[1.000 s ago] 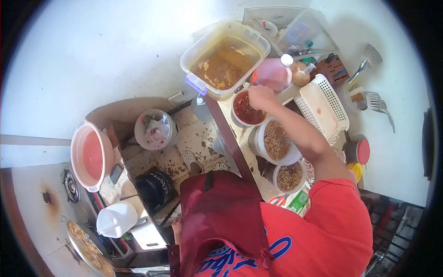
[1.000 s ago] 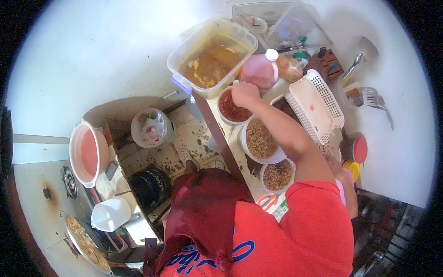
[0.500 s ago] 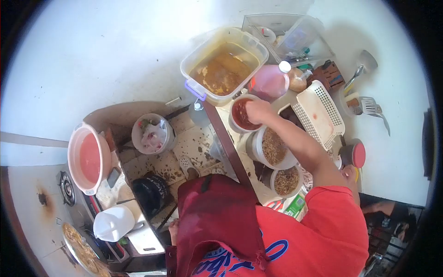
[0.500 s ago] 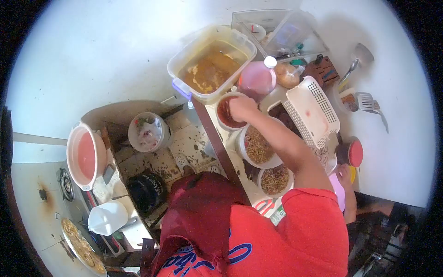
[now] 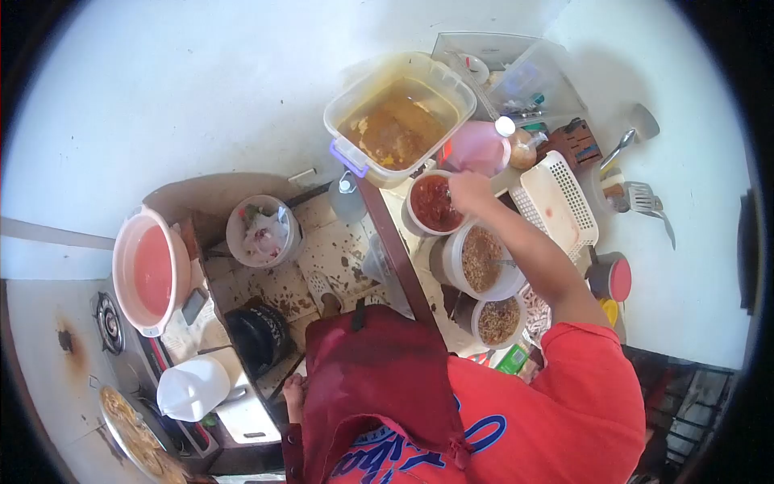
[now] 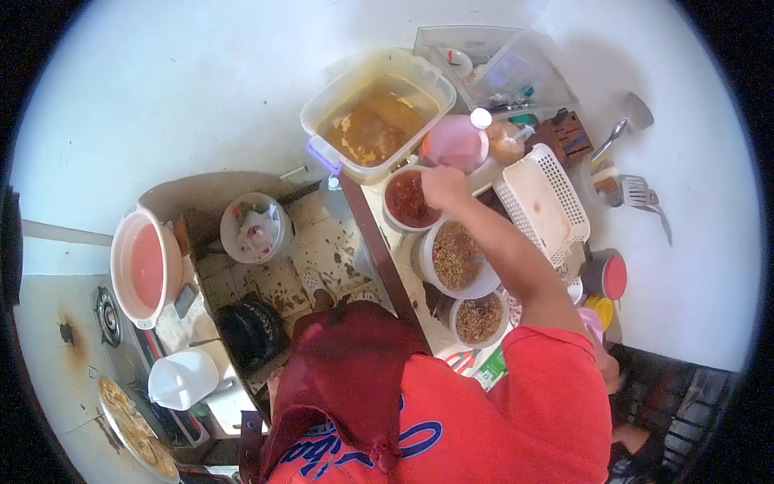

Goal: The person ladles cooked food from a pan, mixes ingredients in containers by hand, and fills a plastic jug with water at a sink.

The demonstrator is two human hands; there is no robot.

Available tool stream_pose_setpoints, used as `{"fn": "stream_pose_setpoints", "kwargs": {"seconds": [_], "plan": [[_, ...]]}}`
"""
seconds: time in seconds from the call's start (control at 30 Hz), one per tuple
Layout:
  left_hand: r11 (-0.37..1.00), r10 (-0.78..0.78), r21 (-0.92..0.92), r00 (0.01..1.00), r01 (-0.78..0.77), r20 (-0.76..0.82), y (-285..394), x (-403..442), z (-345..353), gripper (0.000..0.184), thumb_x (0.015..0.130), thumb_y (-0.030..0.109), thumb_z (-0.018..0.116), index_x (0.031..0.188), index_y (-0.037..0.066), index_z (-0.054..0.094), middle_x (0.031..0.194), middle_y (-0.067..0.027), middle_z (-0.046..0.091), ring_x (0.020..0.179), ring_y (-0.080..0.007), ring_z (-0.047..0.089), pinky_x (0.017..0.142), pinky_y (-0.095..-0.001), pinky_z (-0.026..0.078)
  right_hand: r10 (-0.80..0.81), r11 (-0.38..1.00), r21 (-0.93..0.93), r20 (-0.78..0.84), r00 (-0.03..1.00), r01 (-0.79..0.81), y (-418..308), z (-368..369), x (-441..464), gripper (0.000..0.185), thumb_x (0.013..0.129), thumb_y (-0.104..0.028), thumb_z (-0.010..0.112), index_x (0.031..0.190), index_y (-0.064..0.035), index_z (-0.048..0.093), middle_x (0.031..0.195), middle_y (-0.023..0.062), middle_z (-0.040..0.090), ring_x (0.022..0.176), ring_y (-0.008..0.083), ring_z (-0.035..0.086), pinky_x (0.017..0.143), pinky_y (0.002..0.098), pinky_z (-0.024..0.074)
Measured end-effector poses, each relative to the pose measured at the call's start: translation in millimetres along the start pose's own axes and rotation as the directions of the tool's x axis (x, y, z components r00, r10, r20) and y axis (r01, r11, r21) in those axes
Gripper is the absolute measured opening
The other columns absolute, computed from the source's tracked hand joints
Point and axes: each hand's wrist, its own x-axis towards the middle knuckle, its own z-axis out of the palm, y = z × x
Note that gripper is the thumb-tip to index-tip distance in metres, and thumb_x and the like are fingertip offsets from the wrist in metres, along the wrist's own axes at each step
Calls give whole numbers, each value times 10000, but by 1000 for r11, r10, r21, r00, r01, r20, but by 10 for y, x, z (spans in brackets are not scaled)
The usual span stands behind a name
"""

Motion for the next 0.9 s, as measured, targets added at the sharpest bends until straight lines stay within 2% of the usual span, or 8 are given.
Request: {"fn": "stream_pose_setpoints", "kwargs": {"seconds": [0.17, 0.47, 0.5, 0.57, 0.77, 0.83, 0.87, 0.9], "plan": [[940, -22, 341, 999, 34, -38, -451, 199, -69, 218, 814, 192, 545, 827, -5, 638, 743, -51, 605, 693, -136, 560, 622, -288, 445, -8, 1000, 14, -41, 999, 8, -218, -8, 82, 162, 675, -77, 583, 802, -10, 658, 879, 203, 647, 828, 342, 640, 697, 427, 519], [999, -48, -13, 995, 47, -90, -362, 25, -31, 183, 793, 166, 541, 736, 5, 605, 701, -41, 592, 680, -140, 544, 633, -295, 434, 52, 997, 53, 3, 999, -52, -48, 25, 191, 199, 744, -128, 547, 848, 1, 656, 895, 236, 633, 848, 374, 625, 736, 453, 502], [934, 48, 357, 998, -31, -41, -325, 52, -59, 156, 789, 138, 545, 700, 19, 593, 683, -25, 570, 651, -127, 529, 593, -289, 417, 33, 999, 42, 17, 999, -34, -64, 56, 176, 202, 748, -132, 545, 847, 7, 654, 893, 239, 632, 848, 373, 624, 740, 455, 500], [999, 30, 25, 994, -27, -103, -199, -38, 71, 164, 800, 132, 537, 682, 31, 590, 670, -4, 553, 636, -124, 524, 567, -293, 404, -5, 1000, 23, 37, 999, 4, -124, 108, 125, 210, 757, -140, 541, 843, 20, 648, 889, 243, 630, 848, 370, 623, 748, 458, 496], [987, -66, 140, 995, 76, -78, 149, -115, 155, 199, 812, 161, 556, 711, -2, 610, 710, -19, 589, 649, -123, 541, 602, -265, 430, 67, 998, 13, -28, 997, -67, 282, 152, 165, 213, 746, -181, 604, 827, 8, 658, 855, 233, 636, 805, 364, 635, 707, 449, 500], [874, 285, 426, 957, -234, -58, 107, -104, 217, 201, 804, 174, 581, 820, -11, 658, 769, -40, 626, 685, -122, 558, 640, -271, 443, 127, 992, 0, 130, 983, -128, 282, 55, 208, 384, 801, -344, 602, 946, 11, 627, 929, 245, 623, 882, 366, 613, 758, 460, 477], [962, -163, 206, 982, 180, -96, 292, -186, 226, 276, 794, 223, 600, 942, 2, 671, 811, -61, 645, 730, -140, 570, 679, -294, 452, 94, 995, 14, -10, 995, -94, 250, -23, 37, 396, 822, -371, 565, 1007, -25, 618, 946, 216, 629, 890, 364, 608, 756, 454, 473], [917, -145, 348, 976, 195, -163, 292, -223, 206, 310, 776, 249, 621, 951, -3, 663, 796, -76, 642, 729, -150, 564, 700, -304, 452, 92, 995, 45, -125, 988, -87, 169, -41, -36, 391, 836, -380, 534, 1044, -60, 613, 957, 197, 631, 898, 359, 604, 756, 454, 470]]}}
